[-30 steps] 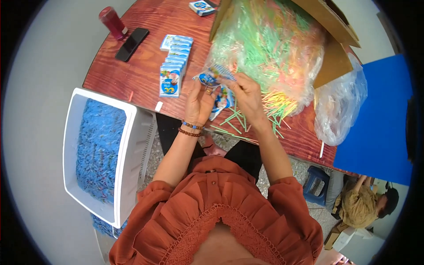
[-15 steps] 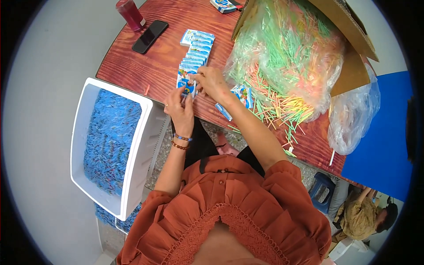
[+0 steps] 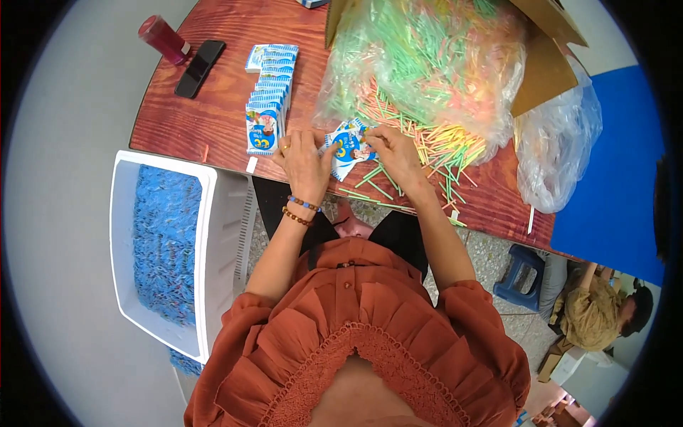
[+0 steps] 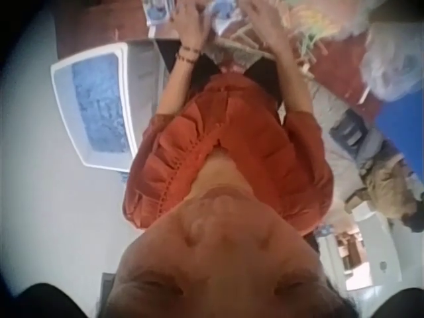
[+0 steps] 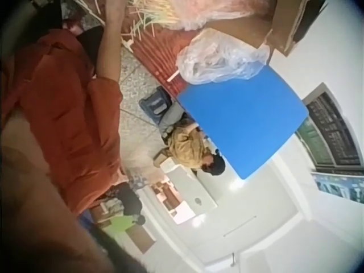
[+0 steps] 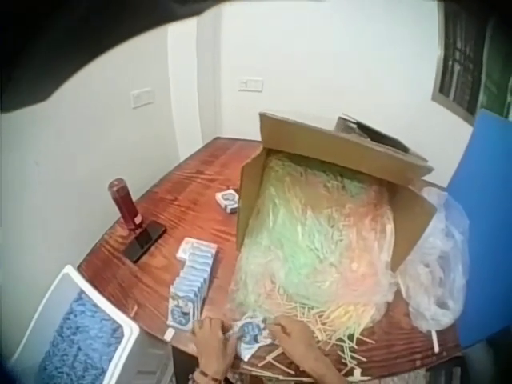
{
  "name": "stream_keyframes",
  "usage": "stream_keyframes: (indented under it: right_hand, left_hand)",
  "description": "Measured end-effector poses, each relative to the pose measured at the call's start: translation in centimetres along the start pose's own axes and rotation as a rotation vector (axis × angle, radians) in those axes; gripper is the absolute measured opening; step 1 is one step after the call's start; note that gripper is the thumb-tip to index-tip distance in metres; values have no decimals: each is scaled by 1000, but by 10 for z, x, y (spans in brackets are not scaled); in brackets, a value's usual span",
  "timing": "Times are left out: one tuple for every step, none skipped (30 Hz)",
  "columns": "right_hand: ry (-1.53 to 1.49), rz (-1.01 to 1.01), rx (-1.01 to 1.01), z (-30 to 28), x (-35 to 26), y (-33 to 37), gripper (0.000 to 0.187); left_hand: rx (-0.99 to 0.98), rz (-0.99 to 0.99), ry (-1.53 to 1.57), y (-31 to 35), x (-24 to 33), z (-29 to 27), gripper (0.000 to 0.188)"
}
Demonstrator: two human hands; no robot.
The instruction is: The person is packaging small blue cards into plastic bags along with colored shredded paper.
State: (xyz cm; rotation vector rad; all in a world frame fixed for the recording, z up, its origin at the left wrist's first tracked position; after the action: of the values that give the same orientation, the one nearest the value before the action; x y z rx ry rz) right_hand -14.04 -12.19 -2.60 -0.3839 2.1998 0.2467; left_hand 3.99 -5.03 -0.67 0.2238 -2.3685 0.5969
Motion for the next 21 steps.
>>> stream_keyframes:
  right_hand:
    - [28, -56, 42, -1, 4, 2, 24]
    - [-12, -25, 37, -1, 4, 3, 23]
    - [-21, -19, 41, -2, 4, 3, 23]
    - [-4, -22, 54, -1, 5, 2, 23]
    - [16, -20, 64, -4, 5, 4, 22]
    - [-48, 5, 56, -6, 7, 6, 25]
    - [-53, 20, 54, -10, 8, 4, 25]
    - [16, -72, 129, -15, 2, 4, 27]
    - [89, -169, 207, -21, -12, 4, 31]
    - [67, -165, 200, -24, -21, 7, 36]
    - [63, -154, 198, -23, -22, 7, 36]
    - [11, -148, 159, -20, -20, 3, 36]
    - [-41, -143, 121, -18, -18, 0, 36]
    - [-23, -160, 103, -17, -20, -2, 27]
    - [-24, -156, 101, -18, -20, -2, 27]
    - [-59, -165, 70, -19, -20, -2, 22]
    - [-95, -174, 36, -18, -23, -1, 17]
    - [-110, -211, 71, -21, -29, -1, 11]
    - [-110, -209, 67, -22, -30, -2, 11]
    - [-126, -180, 12, -21, -30, -4, 11]
    - [-141, -152, -42, -20, -31, -4, 11]
  left_hand:
    - [-10, 12, -5, 1, -1, 5, 31]
    - [-12, -4, 30, 2, -3, 7, 28]
    - [-15, -20, 65, 4, -6, 9, 25]
    - [4, -33, 91, 4, -10, 10, 20]
    - [-10, -33, 89, 4, -8, 10, 20]
    - [34, 48, 66, 3, -3, 7, 19]
    - [76, 128, 44, 2, 1, 4, 17]
    - [90, 164, 98, 0, 5, -2, 15]
    - [105, 207, 120, -3, 8, -7, 14]
    - [93, 234, 138, -3, 10, -11, 15]
    - [81, 265, 161, -5, 16, -15, 15]
    - [71, 261, 161, -5, 15, -16, 15]
    - [71, 271, 255, -5, 14, -17, 12]
    - [74, 280, 347, -7, 15, -20, 10]
    - [70, 277, 347, -5, 19, -20, 10]
    - [55, 14, 721, -3, 11, -16, 6]
    - [41, -265, 1084, 2, 5, -9, 3]
    - [88, -233, 1090, 0, 7, -7, 5]
    - [89, -238, 1090, -2, 5, -7, 5]
    - [54, -255, 1118, -4, 3, -5, 6]
    - [19, -272, 1147, -5, 2, -3, 7]
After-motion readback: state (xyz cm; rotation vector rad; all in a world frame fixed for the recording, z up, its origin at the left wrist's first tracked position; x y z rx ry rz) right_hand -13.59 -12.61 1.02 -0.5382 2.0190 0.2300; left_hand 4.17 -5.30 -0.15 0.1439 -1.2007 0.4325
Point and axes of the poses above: each hand's wrist, its own y-axis away from the middle knuckle, its own z-axis out of the palm, x = y × z, the point moved 5 cm from there along -y, towards the middle knuckle, and after that the axes turned 10 degrees about y, right-handed, at the moved point
